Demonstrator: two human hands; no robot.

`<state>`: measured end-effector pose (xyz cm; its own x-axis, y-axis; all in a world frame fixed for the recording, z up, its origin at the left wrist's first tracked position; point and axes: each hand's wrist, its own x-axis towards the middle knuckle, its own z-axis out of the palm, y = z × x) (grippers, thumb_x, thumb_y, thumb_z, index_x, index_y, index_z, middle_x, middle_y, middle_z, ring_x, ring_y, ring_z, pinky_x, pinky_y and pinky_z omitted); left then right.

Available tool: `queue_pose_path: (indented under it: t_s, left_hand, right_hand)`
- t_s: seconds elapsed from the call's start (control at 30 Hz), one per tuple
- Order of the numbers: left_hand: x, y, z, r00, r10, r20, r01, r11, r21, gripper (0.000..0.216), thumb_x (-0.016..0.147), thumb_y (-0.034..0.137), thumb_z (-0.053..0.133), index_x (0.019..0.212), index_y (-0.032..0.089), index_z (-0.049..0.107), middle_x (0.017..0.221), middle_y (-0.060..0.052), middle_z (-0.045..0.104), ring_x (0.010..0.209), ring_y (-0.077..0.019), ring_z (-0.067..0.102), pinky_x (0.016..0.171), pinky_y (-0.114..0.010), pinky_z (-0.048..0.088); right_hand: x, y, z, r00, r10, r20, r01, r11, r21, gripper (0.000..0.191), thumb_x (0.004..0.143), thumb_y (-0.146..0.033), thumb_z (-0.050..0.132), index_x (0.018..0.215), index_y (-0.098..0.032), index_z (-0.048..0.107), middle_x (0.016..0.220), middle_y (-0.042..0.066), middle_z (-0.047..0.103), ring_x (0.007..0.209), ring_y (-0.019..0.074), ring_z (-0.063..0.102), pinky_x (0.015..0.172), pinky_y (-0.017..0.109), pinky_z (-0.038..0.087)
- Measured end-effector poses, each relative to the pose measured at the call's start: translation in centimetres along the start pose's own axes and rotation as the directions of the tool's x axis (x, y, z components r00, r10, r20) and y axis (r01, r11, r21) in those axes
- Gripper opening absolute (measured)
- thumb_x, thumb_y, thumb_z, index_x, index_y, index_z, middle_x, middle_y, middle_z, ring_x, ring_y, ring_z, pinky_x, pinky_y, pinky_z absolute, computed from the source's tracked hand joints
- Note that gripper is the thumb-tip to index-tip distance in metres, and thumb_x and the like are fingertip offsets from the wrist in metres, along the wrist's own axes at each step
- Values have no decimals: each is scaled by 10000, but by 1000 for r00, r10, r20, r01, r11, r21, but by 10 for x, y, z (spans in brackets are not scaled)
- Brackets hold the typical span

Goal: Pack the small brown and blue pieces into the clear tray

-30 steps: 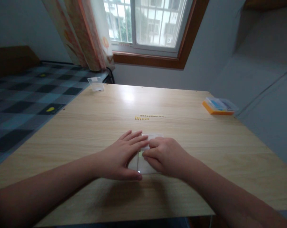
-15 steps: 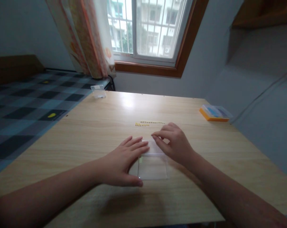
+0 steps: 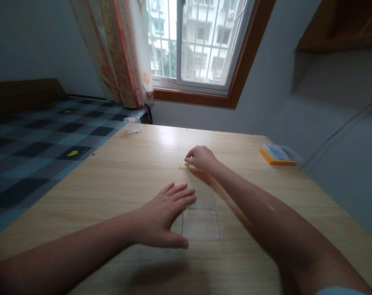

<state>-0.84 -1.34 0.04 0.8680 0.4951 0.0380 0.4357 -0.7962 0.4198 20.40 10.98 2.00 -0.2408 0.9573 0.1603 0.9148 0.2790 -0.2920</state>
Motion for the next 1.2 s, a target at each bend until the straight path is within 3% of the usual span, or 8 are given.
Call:
queue_pose_path:
  t_s: [0.3, 0.47, 0.6, 0.73, 0.8, 0.9, 1.03, 1.2]
  left_hand:
    - [0, -1, 3, 1000, 15, -26, -15, 1000, -1, 993, 793, 762, 691, 1551, 161, 470, 1645, -172, 400, 1545, -437, 295, 1262, -665, 133]
    - [0, -2, 3, 999, 14, -31, -14, 1000, 1, 984, 802, 750, 681, 1553, 152, 465, 1637, -179, 411, 1541, -441, 300, 1258, -672, 139]
    - [0, -1, 2, 1000, 14, -22, -14, 1000, 2, 994, 792, 743, 693, 1550, 142, 467, 1634, -188, 412, 1538, -445, 305, 1252, -682, 149]
    - [0, -1, 3, 999, 15, -28, -15, 1000, 4, 978, 791, 734, 700, 1542, 150, 477, 1643, -180, 400, 1542, -443, 298, 1252, -681, 147]
    - [0, -2, 4, 999, 18, -31, -18, 1000, 5, 986, 793, 735, 698, 1553, 153, 462, 1642, -181, 401, 1544, -442, 294, 1254, -678, 144]
    - [0, -3, 5, 999, 26, -28, -26, 1000, 5, 988, 793, 743, 695, 1556, 162, 459, 1634, -182, 415, 1544, -441, 294, 1259, -667, 140]
    - [1, -2, 4, 1000, 11, -8, -11, 1000, 9, 988, 789, 749, 694, 1546, 153, 472, 1638, -188, 406, 1546, -441, 288, 1259, -666, 137]
    - [2, -1, 2, 1000, -2, 9, 2, 1000, 13, 1008, 785, 750, 698, 1555, 146, 458, 1643, -192, 393, 1550, -437, 281, 1258, -663, 143]
  right_hand:
    - [0, -7, 9, 996, 69, 61, -69, 998, 6, 174, 830, -273, 713, 895, -228, 868, 772, 52, 797, 701, 175, 668, 600, 263, 388]
    - [-5, -19, -11, 1000, 15, -18, -15, 1000, 10, 175, 881, -260, 705, 943, -211, 861, 861, 67, 797, 766, 179, 668, 676, 276, 427]
    - [-42, -27, -42, 992, -105, -70, 108, 993, 37, 120, 894, -267, 734, 909, -235, 849, 895, 46, 770, 818, 170, 659, 773, 290, 454]
    - [-105, -25, -58, 917, -333, -222, 360, 928, 96, 90, 890, -212, 742, 848, -236, 819, 806, 36, 722, 834, 193, 630, 796, 331, 453]
    - [-134, -21, -56, 892, -390, -228, 425, 897, 126, 108, 920, -202, 709, 898, -228, 812, 822, 44, 708, 850, 199, 613, 783, 331, 451]
    - [-160, -17, -45, 893, -440, -95, 450, 864, 223, 124, 948, -197, 683, 925, -222, 803, 831, 44, 697, 847, 193, 589, 769, 323, 445]
    - [-169, -20, -31, 880, -465, 99, 427, 864, 266, 152, 937, -164, 672, 848, -207, 787, 828, 42, 686, 838, 194, 559, 769, 334, 423]
    - [-168, -23, -28, 866, -477, 153, 433, 866, 249, 168, 918, -139, 664, 835, -209, 792, 821, 35, 676, 820, 191, 540, 797, 354, 401]
